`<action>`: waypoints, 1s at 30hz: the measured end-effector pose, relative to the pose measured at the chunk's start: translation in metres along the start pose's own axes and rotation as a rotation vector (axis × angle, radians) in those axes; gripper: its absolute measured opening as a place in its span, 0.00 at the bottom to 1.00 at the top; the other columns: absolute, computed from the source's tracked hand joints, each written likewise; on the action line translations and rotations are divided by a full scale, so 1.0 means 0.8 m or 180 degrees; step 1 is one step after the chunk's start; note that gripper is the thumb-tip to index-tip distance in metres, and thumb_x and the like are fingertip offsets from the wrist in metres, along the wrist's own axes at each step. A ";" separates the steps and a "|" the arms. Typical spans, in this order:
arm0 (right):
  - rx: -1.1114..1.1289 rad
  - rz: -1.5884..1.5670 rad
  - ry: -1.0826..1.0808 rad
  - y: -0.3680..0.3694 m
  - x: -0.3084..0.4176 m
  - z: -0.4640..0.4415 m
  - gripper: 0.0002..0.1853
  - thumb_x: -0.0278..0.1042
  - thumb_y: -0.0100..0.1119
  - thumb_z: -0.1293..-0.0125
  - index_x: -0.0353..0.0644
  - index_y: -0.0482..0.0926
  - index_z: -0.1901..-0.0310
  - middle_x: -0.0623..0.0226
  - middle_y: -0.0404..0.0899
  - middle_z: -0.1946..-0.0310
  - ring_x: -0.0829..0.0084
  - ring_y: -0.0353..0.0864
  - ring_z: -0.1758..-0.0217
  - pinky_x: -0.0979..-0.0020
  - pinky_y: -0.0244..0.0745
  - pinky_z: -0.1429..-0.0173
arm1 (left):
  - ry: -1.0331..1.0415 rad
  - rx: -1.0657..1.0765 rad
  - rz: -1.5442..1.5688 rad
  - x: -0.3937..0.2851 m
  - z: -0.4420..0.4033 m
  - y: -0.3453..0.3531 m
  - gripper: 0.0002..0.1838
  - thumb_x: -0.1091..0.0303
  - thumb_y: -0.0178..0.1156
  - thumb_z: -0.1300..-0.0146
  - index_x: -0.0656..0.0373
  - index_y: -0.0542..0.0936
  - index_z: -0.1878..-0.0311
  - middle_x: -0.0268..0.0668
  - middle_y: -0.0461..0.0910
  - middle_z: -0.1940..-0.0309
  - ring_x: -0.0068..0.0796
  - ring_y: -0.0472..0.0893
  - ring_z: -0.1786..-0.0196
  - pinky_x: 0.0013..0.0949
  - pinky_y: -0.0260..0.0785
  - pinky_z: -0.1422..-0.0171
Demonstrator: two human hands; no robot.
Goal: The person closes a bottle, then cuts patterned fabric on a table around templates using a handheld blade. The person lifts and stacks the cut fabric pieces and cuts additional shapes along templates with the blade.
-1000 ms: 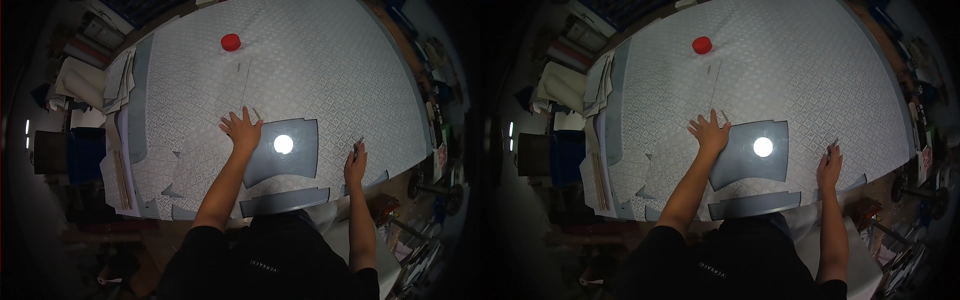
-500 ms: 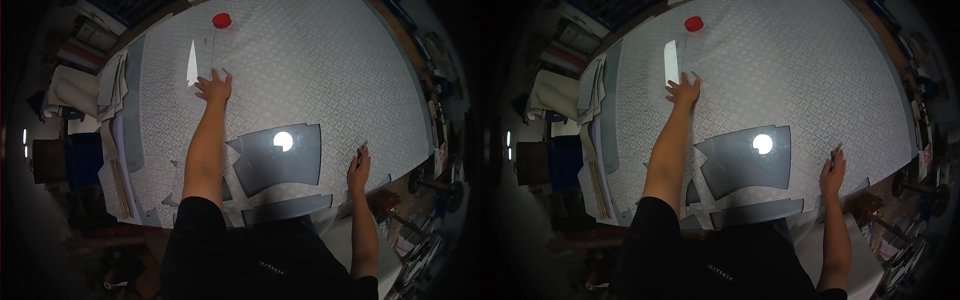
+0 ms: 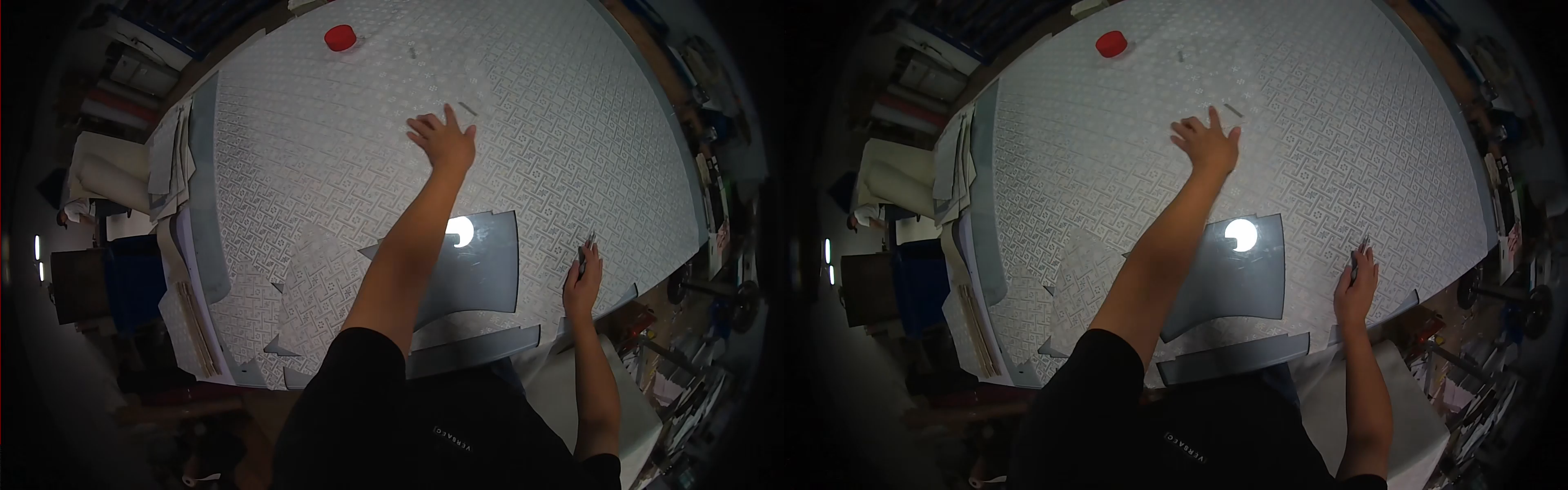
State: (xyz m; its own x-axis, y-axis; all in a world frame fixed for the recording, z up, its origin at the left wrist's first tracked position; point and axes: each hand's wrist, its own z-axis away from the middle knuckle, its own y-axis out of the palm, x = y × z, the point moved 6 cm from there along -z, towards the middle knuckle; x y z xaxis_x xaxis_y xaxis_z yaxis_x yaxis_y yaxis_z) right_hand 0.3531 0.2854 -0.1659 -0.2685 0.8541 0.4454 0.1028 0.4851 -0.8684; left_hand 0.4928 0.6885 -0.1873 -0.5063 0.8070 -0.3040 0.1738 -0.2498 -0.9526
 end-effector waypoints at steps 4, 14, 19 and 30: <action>-0.0001 -0.0064 0.0051 0.001 -0.002 -0.002 0.20 0.23 0.53 0.28 0.35 0.73 0.36 0.50 0.73 0.29 0.45 0.65 0.22 0.46 0.51 0.17 | 0.1638 0.0057 0.0391 -0.136 0.034 0.046 0.37 0.40 0.53 0.26 0.46 0.64 0.19 0.67 0.55 0.24 0.73 0.46 0.19 0.76 0.33 0.20; -0.0425 -0.1554 0.0470 -0.021 -0.002 0.010 0.24 0.22 0.56 0.26 0.32 0.68 0.30 0.48 0.69 0.26 0.56 0.70 0.24 0.62 0.66 0.23 | 0.2521 0.0277 0.1238 -0.228 0.239 0.056 0.34 0.44 0.63 0.33 0.44 0.74 0.26 0.64 0.62 0.25 0.66 0.50 0.17 0.73 0.34 0.18; -0.0366 -0.1684 0.0181 -0.017 -0.014 0.008 0.24 0.23 0.58 0.27 0.34 0.69 0.31 0.49 0.72 0.28 0.56 0.72 0.26 0.62 0.67 0.25 | 0.2312 0.0074 0.1133 -0.203 0.262 0.036 0.34 0.46 0.64 0.34 0.46 0.74 0.27 0.65 0.62 0.26 0.67 0.51 0.18 0.73 0.35 0.19; 0.1063 -0.2539 -0.0903 -0.020 -0.046 0.016 0.26 0.23 0.62 0.31 0.38 0.71 0.32 0.54 0.78 0.36 0.57 0.76 0.31 0.60 0.67 0.26 | 0.1010 0.0011 0.0480 -0.207 0.332 0.024 0.34 0.48 0.64 0.34 0.43 0.73 0.25 0.66 0.60 0.25 0.68 0.52 0.19 0.71 0.42 0.19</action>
State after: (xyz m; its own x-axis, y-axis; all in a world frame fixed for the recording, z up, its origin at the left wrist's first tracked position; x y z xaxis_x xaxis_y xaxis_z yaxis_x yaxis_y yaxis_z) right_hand 0.3493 0.2437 -0.1713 -0.3711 0.1887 0.9092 -0.4855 0.7953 -0.3631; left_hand 0.3555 0.4077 -0.1590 -0.1872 0.8868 -0.4224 0.2234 -0.3803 -0.8975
